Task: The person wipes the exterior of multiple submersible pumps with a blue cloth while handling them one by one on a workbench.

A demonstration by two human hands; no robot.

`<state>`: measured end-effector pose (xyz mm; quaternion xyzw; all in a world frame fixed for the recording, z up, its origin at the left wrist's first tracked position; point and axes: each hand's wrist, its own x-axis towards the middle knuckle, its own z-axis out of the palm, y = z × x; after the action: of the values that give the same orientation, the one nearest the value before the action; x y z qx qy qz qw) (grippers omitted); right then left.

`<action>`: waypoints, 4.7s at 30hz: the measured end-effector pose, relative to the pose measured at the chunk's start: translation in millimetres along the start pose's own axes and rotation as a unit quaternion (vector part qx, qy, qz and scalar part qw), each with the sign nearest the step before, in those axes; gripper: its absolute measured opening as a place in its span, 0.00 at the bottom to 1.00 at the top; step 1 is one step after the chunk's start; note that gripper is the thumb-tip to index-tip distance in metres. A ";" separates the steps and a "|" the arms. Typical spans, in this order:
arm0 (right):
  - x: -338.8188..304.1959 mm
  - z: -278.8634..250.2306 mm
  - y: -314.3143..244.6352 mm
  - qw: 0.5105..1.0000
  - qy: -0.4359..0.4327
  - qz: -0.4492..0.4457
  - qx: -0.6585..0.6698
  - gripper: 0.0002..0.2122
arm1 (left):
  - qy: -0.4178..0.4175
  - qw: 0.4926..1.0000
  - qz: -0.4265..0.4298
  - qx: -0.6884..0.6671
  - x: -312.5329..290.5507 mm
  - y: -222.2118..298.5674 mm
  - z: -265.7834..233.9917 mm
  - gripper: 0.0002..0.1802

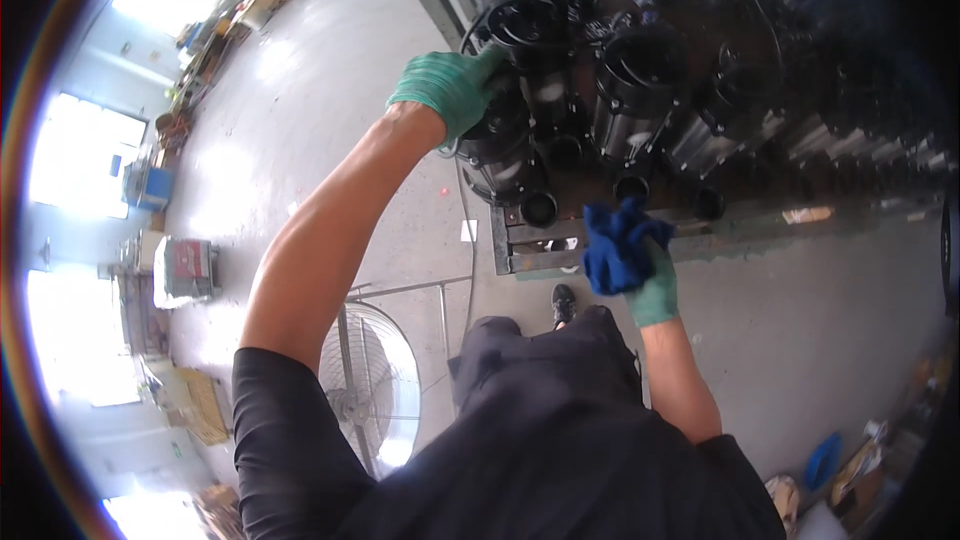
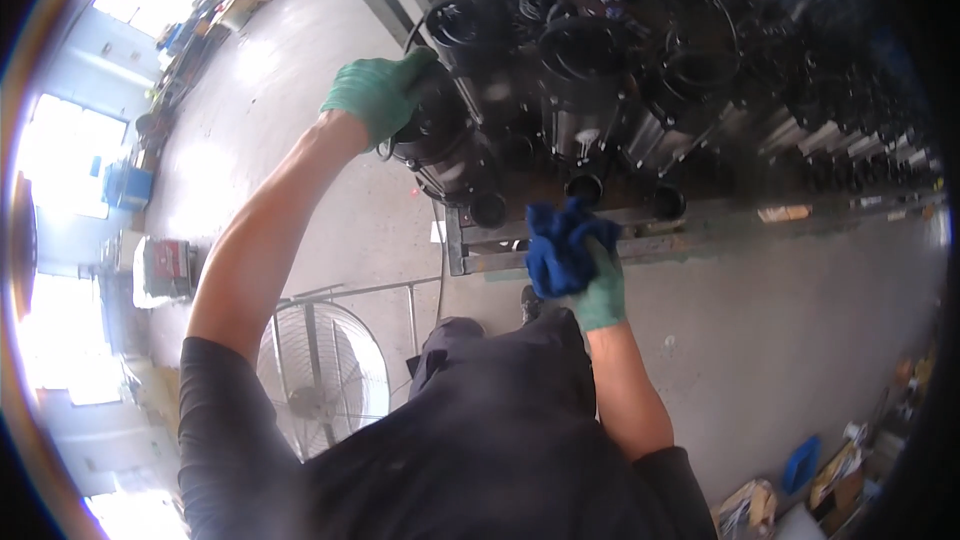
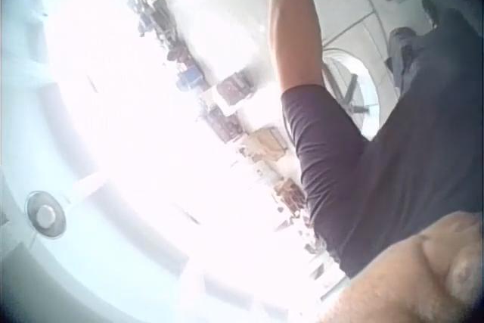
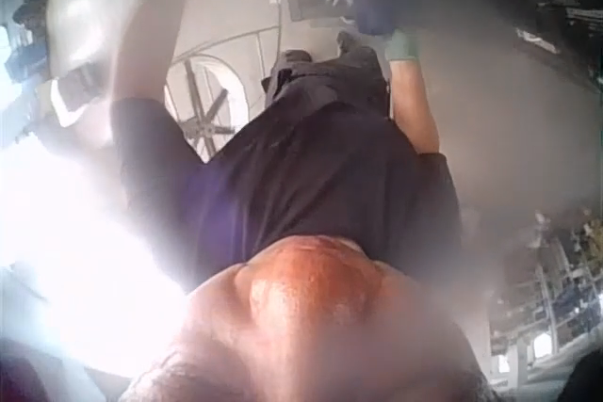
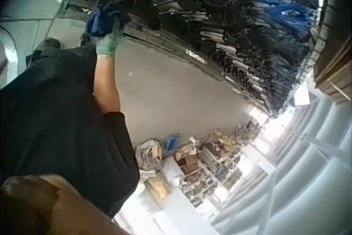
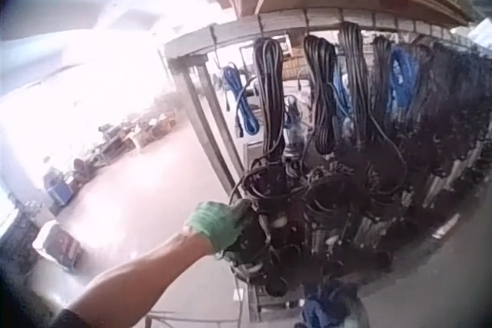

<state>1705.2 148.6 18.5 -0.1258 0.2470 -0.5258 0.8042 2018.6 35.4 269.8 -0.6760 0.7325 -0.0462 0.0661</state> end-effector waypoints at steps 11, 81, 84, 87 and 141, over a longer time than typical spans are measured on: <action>98.4 143.5 153.0 0.669 0.098 -0.448 -0.585 0.27 | 0.046 0.996 -0.023 -0.071 1.2 -39.1 22.6 0.16; 90.2 177.3 113.4 0.793 -0.042 -0.332 -0.509 0.17 | 0.205 0.932 0.172 -0.246 -129.0 -104.3 63.6 0.12; 91.8 204.0 130.3 0.770 -0.069 -0.397 -0.494 0.13 | 0.187 0.924 0.205 -0.261 -131.4 -106.9 57.5 0.12; 122.0 138.4 139.2 0.733 -0.014 -0.236 -0.638 0.16 | 0.177 0.916 0.216 -0.289 -137.5 -105.6 57.1 0.13; 260.2 307.1 202.2 0.306 -0.448 0.617 -0.570 0.16 | 0.195 0.860 0.256 -0.395 -150.9 -60.0 81.7 0.08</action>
<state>2110.9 -21.2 116.1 -0.5800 0.0927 0.5322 0.6097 2102.3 182.5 203.8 -0.4107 0.8346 0.1346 -0.3415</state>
